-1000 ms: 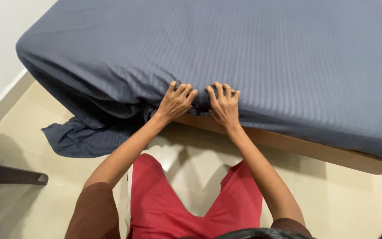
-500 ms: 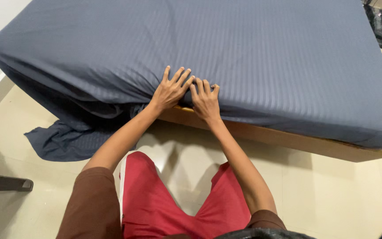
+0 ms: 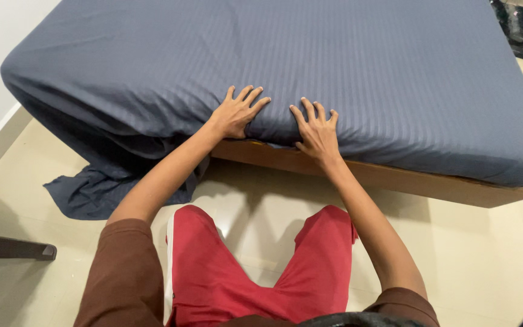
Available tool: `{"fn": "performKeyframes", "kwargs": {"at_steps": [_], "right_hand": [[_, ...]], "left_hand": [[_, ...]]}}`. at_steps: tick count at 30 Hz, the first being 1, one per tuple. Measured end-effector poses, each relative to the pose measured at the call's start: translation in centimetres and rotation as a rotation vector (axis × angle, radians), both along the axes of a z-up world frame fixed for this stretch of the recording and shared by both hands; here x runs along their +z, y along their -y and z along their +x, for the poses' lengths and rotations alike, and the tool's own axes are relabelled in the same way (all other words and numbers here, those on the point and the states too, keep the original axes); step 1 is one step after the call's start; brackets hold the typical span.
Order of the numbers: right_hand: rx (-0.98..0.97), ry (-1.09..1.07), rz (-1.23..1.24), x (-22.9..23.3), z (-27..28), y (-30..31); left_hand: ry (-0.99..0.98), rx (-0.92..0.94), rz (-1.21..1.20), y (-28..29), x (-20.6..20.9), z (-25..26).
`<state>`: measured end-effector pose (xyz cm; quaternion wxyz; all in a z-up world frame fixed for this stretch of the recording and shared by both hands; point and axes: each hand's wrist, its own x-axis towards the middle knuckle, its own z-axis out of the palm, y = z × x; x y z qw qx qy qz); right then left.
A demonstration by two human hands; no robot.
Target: The person kneels on the floor beside a wooden bed frame and tucks a blue fitted sheet under the mattress. They work systematically around the corners and edges, pulling the fabric tight and smoothing the surface to ensure a neat fit.
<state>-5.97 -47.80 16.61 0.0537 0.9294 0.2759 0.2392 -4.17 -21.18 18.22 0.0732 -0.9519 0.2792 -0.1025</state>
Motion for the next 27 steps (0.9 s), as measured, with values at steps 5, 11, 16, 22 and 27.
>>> {"fn": "performKeyframes", "kwargs": {"at_steps": [5, 11, 16, 22, 27], "right_hand": [[-0.061, 0.051, -0.076, -0.2, 0.1, -1.0], [-0.069, 0.158, -0.094, -0.2, 0.0, -1.4], [-0.066, 0.138, -0.081, -0.5, 1.1, -1.0], [-0.073, 0.361, -0.025, -3.3, 1.7, -1.6], [-0.142, 0.09, -0.023, -0.5, 0.8, -3.0]], "left_hand": [[-0.073, -0.033, -0.059, -0.2, 0.7, -0.1], [-0.013, 0.009, 0.007, -0.2, 0.2, 0.1], [-0.034, 0.017, -0.004, -0.2, 0.4, 1.0], [0.209, -0.005, 0.009, -0.4, -2.5, 1.9], [0.278, 0.0, -0.003, -0.7, -3.4, 1.4]]}}
